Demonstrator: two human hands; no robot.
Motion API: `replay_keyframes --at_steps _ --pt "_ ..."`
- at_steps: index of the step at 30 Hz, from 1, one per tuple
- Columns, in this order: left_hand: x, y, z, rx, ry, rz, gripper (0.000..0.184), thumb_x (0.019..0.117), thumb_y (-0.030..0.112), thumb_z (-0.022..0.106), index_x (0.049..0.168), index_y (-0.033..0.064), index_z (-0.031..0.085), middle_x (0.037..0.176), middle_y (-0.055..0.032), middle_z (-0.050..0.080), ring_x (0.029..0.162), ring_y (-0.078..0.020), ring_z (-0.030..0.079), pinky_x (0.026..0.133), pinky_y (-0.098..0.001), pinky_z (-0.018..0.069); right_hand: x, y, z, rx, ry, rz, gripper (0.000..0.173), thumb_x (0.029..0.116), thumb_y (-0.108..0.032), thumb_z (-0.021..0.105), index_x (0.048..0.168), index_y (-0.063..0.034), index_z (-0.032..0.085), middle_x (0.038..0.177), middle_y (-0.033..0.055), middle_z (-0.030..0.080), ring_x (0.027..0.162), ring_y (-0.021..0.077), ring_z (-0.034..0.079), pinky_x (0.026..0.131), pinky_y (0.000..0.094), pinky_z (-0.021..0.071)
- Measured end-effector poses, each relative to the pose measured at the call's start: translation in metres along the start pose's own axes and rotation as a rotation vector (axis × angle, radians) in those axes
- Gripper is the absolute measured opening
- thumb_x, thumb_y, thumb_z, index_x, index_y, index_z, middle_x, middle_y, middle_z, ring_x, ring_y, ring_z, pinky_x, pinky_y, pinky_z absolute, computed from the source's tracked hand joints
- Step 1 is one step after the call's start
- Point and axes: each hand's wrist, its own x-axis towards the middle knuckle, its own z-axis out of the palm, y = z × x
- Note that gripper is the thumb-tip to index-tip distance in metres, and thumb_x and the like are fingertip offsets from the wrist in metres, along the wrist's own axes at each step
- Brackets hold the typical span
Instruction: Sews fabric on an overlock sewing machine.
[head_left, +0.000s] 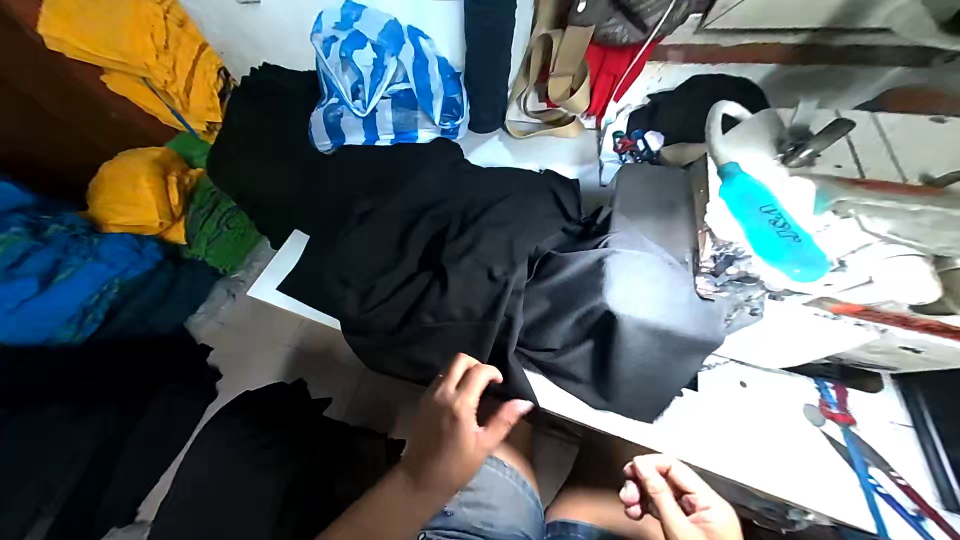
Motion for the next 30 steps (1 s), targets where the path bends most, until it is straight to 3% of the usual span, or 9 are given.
replay_keyframes --at_steps 3,6,11,14,18,24,26,28,30 --pt "0.008 0.01 0.027 0.099 -0.111 -0.069 0.044 0.0924 0.046 0.07 0.107 0.0051 0.072 0.1 -0.0124 0.069 0.087 -0.0267 0.07 0.076 -0.0446 0.0595 -0.008 -0.008 0.017 -0.044 -0.098 -0.049 0.012 0.1019 0.0 0.052 0.101 -0.0008 0.064 0.081 -0.0046 0.071 0.07 0.0042 0.07 0.067 0.0251 0.0628" --pt "0.015 0.006 0.038 -0.022 0.011 -0.047 0.01 0.0919 0.018 0.071 0.09 0.0087 0.072 0.083 -0.0035 0.066 0.068 -0.0133 0.065 0.063 -0.0299 0.0575 0.002 -0.013 0.032 -0.085 -0.108 -0.22 0.014 0.0999 0.002 0.056 0.108 0.0046 0.067 0.091 0.0008 0.074 0.082 0.0061 0.073 0.077 0.0261 0.0633" --pt "0.021 0.016 -0.009 -0.661 -0.051 -0.199 0.007 0.0981 0.013 0.063 0.098 0.0073 0.067 0.081 0.0016 0.066 0.07 -0.0042 0.063 0.065 -0.02 0.0541 0.041 -0.017 0.059 -0.01 -0.069 -0.352 0.027 0.1029 -0.008 0.05 0.12 0.0035 0.067 0.114 0.0097 0.073 0.104 0.0161 0.072 0.093 0.0305 0.0606" --pt "0.02 0.011 -0.008 -0.349 -0.045 -0.146 0.02 0.1006 0.028 0.063 0.102 0.0085 0.068 0.085 -0.0002 0.067 0.069 -0.0055 0.063 0.063 -0.0217 0.0549 0.052 -0.013 0.08 0.008 -0.128 -0.326 0.027 0.1026 -0.008 0.05 0.12 0.0031 0.068 0.113 0.0099 0.072 0.103 0.0147 0.071 0.092 0.0314 0.06" --pt "0.028 0.002 0.027 0.079 -0.102 -0.105 0.032 0.0948 0.032 0.069 0.107 0.0021 0.071 0.093 -0.0124 0.071 0.077 -0.0264 0.07 0.069 -0.046 0.0595 0.047 -0.011 0.092 -0.006 -0.115 -0.308 0.024 0.0972 0.002 0.053 0.114 0.0091 0.068 0.108 0.014 0.072 0.095 0.0134 0.072 0.087 0.0301 0.0607" --pt "0.041 0.011 0.013 -0.248 -0.062 -0.034 0.014 0.0946 0.009 0.061 0.097 -0.001 0.072 0.084 -0.0072 0.072 0.067 -0.0119 0.067 0.063 -0.0287 0.0575 0.05 -0.027 0.074 0.004 0.011 -0.349 0.023 0.0982 0.001 0.056 0.118 0.0088 0.066 0.113 0.0153 0.072 0.099 0.0137 0.072 0.09 0.0303 0.0601" --pt "0.048 0.021 -0.01 -0.583 -0.161 -0.114 0.014 0.0985 0.007 0.055 0.102 -0.0002 0.067 0.081 0.0014 0.068 0.066 -0.0018 0.063 0.061 -0.0186 0.0542 0.056 -0.034 0.075 0.073 -0.08 -0.325 0.028 0.1026 -0.006 0.054 0.126 0.0063 0.064 0.119 0.011 0.07 0.106 0.0078 0.068 0.095 0.026 0.0555" --pt "0.054 0.026 -0.023 -0.793 -0.195 -0.157 0.012 0.1 0.007 0.054 0.103 0.0044 0.065 0.084 0.0057 0.067 0.066 -0.0008 0.062 0.059 -0.018 0.0534 0.06 -0.038 0.082 0.342 -0.303 -0.127 0.033 0.1101 -0.022 0.041 0.129 -0.0019 0.059 0.109 -0.001 0.067 0.091 -0.0003 0.063 0.08 0.019 0.0537" --pt "0.059 0.022 -0.026 -0.763 -0.137 -0.102 0.013 0.0999 0.01 0.055 0.101 0.0053 0.067 0.086 0.0051 0.068 0.068 -0.0007 0.062 0.06 -0.0174 0.0526 0.065 -0.042 0.086 0.653 -0.574 0.123 0.043 0.1099 -0.043 0.032 0.126 -0.0122 0.057 0.106 -0.003 0.073 0.092 0.0049 0.07 0.08 0.025 0.0589"
